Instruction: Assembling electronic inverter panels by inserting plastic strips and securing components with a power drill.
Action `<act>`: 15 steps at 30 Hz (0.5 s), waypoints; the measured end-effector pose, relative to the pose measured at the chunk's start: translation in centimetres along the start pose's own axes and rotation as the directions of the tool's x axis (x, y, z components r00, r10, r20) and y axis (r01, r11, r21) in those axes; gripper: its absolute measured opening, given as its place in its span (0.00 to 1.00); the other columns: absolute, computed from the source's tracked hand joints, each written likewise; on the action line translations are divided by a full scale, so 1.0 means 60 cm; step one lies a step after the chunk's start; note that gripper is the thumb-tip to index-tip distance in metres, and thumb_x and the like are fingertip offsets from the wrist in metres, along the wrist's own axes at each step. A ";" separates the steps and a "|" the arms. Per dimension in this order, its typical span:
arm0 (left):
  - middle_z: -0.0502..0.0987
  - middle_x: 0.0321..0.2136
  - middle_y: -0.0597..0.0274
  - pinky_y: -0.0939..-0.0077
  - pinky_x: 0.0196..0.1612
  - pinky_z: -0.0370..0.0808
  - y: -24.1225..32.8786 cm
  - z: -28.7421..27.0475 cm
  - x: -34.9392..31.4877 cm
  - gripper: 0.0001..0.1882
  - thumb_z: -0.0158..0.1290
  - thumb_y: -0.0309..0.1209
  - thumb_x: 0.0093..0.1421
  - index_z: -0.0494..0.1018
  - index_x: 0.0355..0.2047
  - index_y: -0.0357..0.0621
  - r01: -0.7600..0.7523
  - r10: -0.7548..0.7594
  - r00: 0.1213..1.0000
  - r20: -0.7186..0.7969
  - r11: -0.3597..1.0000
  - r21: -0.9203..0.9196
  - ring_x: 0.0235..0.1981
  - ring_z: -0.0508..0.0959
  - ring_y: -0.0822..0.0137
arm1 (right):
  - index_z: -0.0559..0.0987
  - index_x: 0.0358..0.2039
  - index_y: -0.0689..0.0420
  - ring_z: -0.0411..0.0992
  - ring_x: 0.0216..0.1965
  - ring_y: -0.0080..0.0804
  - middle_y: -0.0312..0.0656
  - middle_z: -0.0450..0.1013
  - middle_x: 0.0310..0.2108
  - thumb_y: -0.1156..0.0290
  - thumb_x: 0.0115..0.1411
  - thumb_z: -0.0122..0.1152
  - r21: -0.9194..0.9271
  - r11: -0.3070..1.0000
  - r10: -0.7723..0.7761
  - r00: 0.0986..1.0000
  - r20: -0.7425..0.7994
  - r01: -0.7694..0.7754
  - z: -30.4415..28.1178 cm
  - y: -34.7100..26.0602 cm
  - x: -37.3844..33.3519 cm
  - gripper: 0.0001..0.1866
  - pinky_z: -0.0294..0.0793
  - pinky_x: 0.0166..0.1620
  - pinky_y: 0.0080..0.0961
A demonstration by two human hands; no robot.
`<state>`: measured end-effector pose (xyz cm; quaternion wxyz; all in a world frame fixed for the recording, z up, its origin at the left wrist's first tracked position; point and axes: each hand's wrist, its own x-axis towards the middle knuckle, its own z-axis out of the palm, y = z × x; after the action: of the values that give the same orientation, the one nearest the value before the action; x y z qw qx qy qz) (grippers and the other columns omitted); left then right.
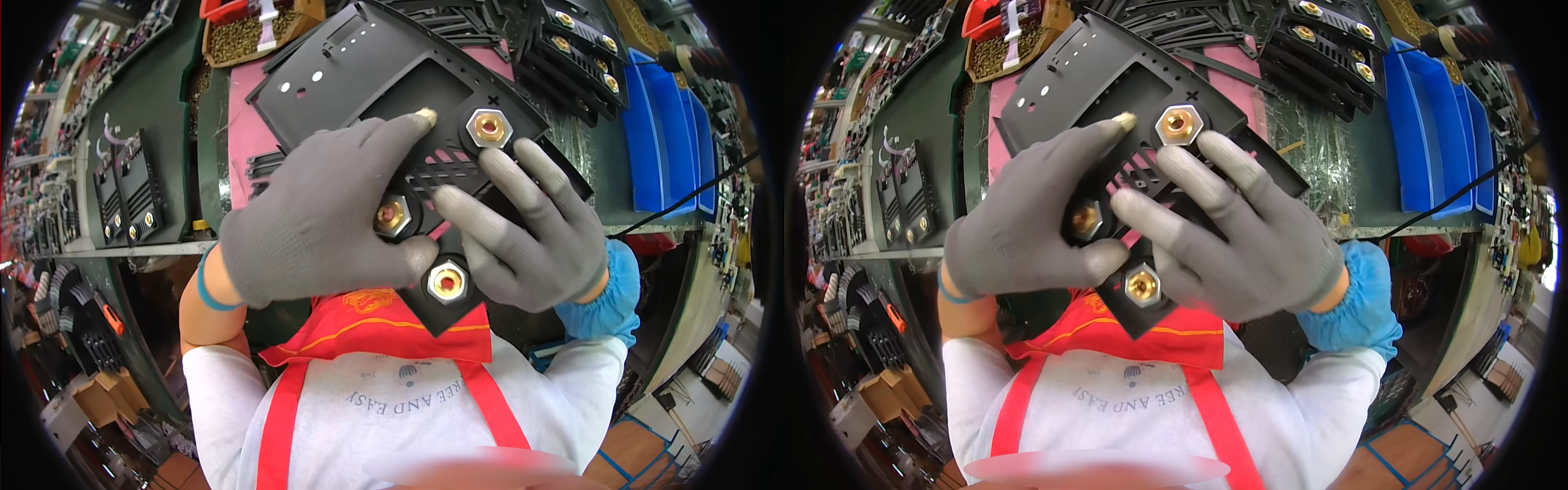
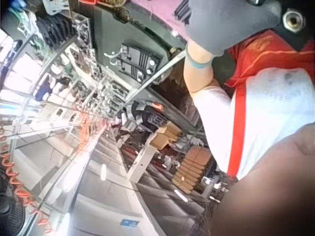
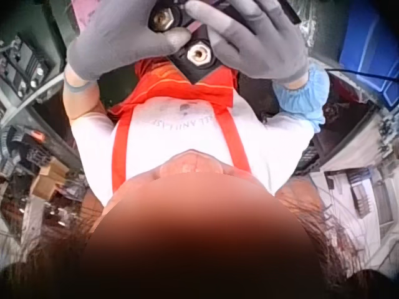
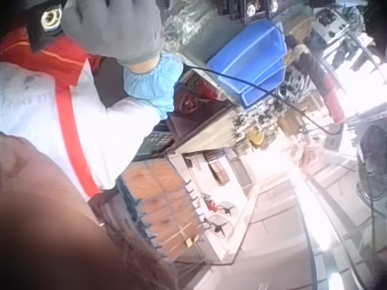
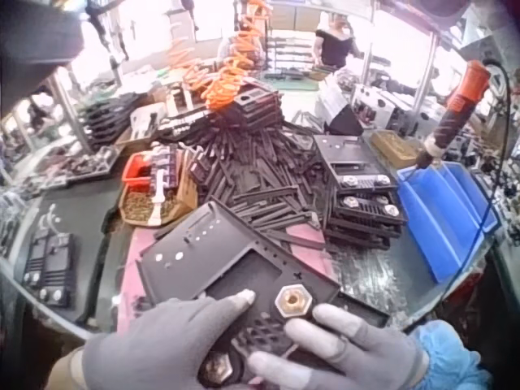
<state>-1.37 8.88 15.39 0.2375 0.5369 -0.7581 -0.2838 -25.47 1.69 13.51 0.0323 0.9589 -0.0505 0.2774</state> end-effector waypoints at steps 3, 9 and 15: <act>0.77 0.49 0.48 0.63 0.49 0.75 -0.012 -0.053 -0.064 0.43 0.65 0.40 0.44 0.67 0.59 0.30 -0.029 0.028 0.999 -0.036 0.999 -0.034 0.46 0.79 0.56 | 0.73 0.27 0.60 0.78 0.44 0.52 0.48 0.78 0.44 0.71 0.45 0.63 0.120 0.993 0.009 0.997 0.082 -0.019 -0.043 0.002 -0.011 0.10 0.80 0.47 0.48; 0.74 0.41 0.45 0.61 0.44 0.71 -0.036 -0.122 -0.176 0.49 0.65 0.50 0.47 0.63 0.62 0.28 0.025 -0.011 0.987 0.157 0.996 -0.086 0.39 0.77 0.52 | 0.76 0.36 0.60 0.78 0.43 0.45 0.47 0.78 0.43 0.76 0.47 0.61 -0.004 0.933 0.345 0.890 0.298 -0.361 -0.075 0.017 -0.042 0.13 0.78 0.48 0.39; 0.73 0.38 0.52 0.62 0.46 0.69 -0.069 -0.067 -0.191 0.45 0.64 0.37 0.40 0.67 0.61 0.38 0.099 -0.137 0.950 0.281 0.985 0.144 0.40 0.74 0.49 | 0.76 0.35 0.58 0.78 0.41 0.39 0.42 0.78 0.40 0.75 0.48 0.61 -0.160 0.933 0.360 0.815 0.455 -0.323 -0.061 0.001 -0.025 0.11 0.78 0.46 0.32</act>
<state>7.71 17.97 14.83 0.0713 0.5481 -0.7679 -0.3238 -28.65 2.10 15.81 0.0045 0.9706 -0.2385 0.0321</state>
